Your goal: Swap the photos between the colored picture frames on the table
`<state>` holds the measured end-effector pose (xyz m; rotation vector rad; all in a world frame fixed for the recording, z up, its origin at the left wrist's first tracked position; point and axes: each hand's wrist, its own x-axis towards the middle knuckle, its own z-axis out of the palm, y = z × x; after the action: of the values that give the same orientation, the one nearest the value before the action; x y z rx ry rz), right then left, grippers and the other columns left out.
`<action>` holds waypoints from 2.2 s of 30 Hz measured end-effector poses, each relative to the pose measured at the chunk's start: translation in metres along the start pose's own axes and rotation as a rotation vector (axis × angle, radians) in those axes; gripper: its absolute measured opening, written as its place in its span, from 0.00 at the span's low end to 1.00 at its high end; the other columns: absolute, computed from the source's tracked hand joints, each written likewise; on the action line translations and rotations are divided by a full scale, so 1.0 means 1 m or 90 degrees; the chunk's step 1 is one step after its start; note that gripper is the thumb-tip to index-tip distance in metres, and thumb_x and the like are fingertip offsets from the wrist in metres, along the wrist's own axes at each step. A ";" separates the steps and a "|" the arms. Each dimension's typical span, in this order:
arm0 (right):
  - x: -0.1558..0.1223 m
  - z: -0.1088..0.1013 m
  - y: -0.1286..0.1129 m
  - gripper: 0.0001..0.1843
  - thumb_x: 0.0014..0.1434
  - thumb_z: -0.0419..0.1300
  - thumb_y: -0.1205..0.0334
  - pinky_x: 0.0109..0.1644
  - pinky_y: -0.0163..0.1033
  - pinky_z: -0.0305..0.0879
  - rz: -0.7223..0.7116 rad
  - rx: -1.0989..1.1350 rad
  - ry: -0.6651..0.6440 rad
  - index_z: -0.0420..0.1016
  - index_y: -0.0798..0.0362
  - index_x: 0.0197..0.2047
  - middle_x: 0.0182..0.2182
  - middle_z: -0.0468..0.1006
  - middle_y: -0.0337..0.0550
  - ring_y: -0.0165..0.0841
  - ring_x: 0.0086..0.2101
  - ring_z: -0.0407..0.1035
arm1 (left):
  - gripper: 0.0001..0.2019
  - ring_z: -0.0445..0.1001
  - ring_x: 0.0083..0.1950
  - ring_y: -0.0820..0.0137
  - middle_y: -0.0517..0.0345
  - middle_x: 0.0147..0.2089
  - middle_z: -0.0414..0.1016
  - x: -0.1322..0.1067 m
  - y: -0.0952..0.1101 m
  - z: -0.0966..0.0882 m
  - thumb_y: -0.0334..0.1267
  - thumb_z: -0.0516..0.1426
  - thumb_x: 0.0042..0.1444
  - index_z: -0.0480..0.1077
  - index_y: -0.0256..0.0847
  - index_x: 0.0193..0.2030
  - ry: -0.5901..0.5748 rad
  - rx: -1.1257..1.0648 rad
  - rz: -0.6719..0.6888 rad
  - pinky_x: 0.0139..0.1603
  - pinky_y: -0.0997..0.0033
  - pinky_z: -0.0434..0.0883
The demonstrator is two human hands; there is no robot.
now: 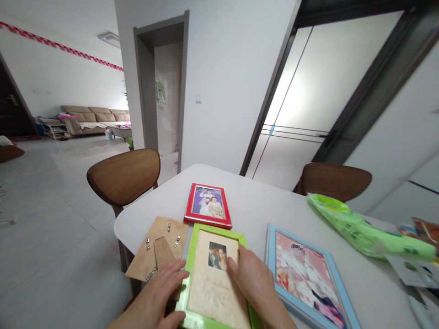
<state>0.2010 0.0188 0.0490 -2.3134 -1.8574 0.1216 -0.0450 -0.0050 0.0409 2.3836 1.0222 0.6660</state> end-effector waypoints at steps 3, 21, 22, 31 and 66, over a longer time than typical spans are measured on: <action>-0.006 -0.002 -0.023 0.23 0.54 0.43 0.54 0.35 0.39 0.59 -0.074 0.085 0.020 0.64 0.59 0.48 0.38 0.71 0.53 0.38 0.35 0.67 | 0.32 0.49 0.60 0.57 0.45 0.60 0.51 -0.012 -0.027 -0.020 0.30 0.56 0.37 0.57 0.38 0.55 0.008 0.084 -0.111 0.58 0.50 0.48; -0.058 -0.007 -0.048 0.22 0.43 0.56 0.60 0.48 0.45 0.57 -0.292 0.243 0.003 0.69 0.51 0.44 0.42 0.68 0.49 0.40 0.44 0.61 | 0.21 0.59 0.56 0.59 0.45 0.56 0.61 -0.010 -0.014 -0.020 0.34 0.56 0.47 0.60 0.39 0.51 0.093 0.181 0.067 0.53 0.58 0.62; -0.060 -0.008 -0.033 0.22 0.44 0.56 0.58 0.48 0.46 0.57 -0.287 0.227 -0.002 0.69 0.51 0.44 0.43 0.68 0.49 0.40 0.44 0.62 | 0.21 0.58 0.57 0.59 0.44 0.56 0.60 -0.004 -0.004 -0.016 0.34 0.56 0.47 0.61 0.38 0.50 0.046 0.170 0.066 0.54 0.58 0.61; -0.066 0.004 0.032 0.21 0.46 0.55 0.53 0.47 0.48 0.60 -0.225 0.116 0.007 0.72 0.49 0.43 0.42 0.71 0.51 0.41 0.44 0.64 | 0.18 0.54 0.58 0.61 0.47 0.58 0.57 0.031 0.024 0.025 0.38 0.58 0.46 0.64 0.38 0.45 -0.137 0.106 0.014 0.58 0.61 0.53; -0.027 0.010 0.022 0.12 0.54 0.47 0.68 0.41 0.41 0.58 -0.236 0.094 0.111 0.71 0.55 0.30 0.29 0.70 0.46 0.35 0.35 0.60 | 0.31 0.52 0.60 0.63 0.49 0.59 0.56 0.030 0.029 0.020 0.53 0.58 0.42 0.60 0.38 0.51 -0.203 0.079 0.006 0.60 0.56 0.44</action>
<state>0.2141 -0.0111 0.0336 -1.7880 -2.0690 0.0070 0.0005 -0.0045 0.0501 2.4969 0.9370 0.2170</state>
